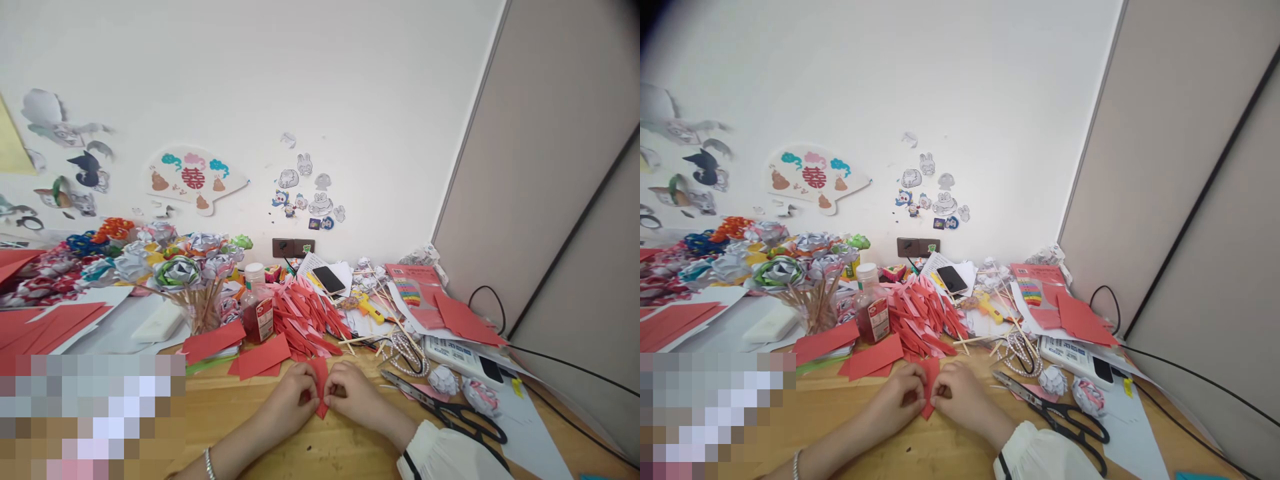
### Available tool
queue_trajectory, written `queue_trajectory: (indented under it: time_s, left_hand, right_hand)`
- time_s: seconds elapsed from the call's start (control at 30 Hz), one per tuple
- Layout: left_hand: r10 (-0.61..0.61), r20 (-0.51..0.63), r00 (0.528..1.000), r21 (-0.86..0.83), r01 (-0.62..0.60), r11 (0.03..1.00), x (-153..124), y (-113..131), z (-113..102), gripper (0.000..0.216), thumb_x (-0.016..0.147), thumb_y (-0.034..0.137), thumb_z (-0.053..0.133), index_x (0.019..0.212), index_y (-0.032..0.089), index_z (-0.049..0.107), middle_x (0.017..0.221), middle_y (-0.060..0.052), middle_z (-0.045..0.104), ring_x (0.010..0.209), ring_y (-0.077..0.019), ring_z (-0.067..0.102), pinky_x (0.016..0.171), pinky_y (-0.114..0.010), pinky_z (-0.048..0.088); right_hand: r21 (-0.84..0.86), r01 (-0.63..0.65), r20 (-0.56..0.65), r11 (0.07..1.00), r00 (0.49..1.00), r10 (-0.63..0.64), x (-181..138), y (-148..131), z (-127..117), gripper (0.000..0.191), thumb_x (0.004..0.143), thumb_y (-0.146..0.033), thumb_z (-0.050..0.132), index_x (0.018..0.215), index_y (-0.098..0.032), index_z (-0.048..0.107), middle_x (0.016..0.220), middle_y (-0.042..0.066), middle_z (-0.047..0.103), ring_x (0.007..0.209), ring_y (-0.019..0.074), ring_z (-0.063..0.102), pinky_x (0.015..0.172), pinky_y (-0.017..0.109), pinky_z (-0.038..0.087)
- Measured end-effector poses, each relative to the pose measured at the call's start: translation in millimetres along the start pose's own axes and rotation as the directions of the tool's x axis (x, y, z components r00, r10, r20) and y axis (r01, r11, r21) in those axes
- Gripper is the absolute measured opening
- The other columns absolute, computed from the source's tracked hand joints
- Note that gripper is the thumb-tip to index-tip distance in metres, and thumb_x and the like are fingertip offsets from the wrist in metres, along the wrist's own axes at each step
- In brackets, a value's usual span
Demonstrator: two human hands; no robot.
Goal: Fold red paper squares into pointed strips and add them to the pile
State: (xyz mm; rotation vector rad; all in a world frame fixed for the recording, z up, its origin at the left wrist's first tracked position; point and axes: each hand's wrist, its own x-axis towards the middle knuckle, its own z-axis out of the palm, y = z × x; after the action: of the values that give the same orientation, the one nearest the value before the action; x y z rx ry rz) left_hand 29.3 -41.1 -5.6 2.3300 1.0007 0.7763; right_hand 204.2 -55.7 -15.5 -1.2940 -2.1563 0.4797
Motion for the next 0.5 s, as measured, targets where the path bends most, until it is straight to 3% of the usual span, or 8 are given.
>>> queue_trajectory:
  time_s: [0.3, 0.4, 0.5]
  left_hand:
    - [-0.023, -0.05, 0.998, 0.146, 0.03, 0.989, -6, 7, 5, 0.013, 0.07, 0.008, 0.058, 0.063, 0.017, 0.053, 0.083, -0.004, 0.055, 0.082, -0.0197, 0.051, 0.073, -0.03, 0.041]
    - [-0.036, -0.039, 0.999, 0.157, 0.042, 0.987, -7, 7, 5, 0.012, 0.071, 0.008, 0.058, 0.064, 0.017, 0.052, 0.084, -0.004, 0.055, 0.083, -0.0203, 0.05, 0.073, -0.031, 0.04]
    - [-0.06, -0.044, 0.997, 0.15, 0.066, 0.986, -7, 8, 3, 0.013, 0.071, 0.008, 0.057, 0.064, 0.017, 0.051, 0.082, -0.004, 0.054, 0.082, -0.0201, 0.049, 0.072, -0.031, 0.04]
  right_hand:
    - [-0.054, -0.042, -0.081, 0.998, 0.996, 0.038, -8, -6, 4, 0.011, 0.07, -0.011, 0.067, 0.071, -0.018, 0.06, 0.078, -0.001, 0.058, 0.079, 0.0158, 0.051, 0.071, 0.027, 0.037]
    - [-0.059, 0.092, -0.094, 0.994, 0.991, -0.097, -15, -10, -2, 0.006, 0.075, -0.013, 0.063, 0.073, -0.019, 0.062, 0.079, 0.001, 0.057, 0.079, 0.016, 0.05, 0.071, 0.027, 0.038]
    - [-0.127, 0.302, -0.013, 0.945, 0.952, -0.306, -22, -14, -8, 0.012, 0.081, -0.015, 0.055, 0.079, -0.022, 0.065, 0.08, 0.002, 0.058, 0.079, 0.0163, 0.049, 0.071, 0.029, 0.037]
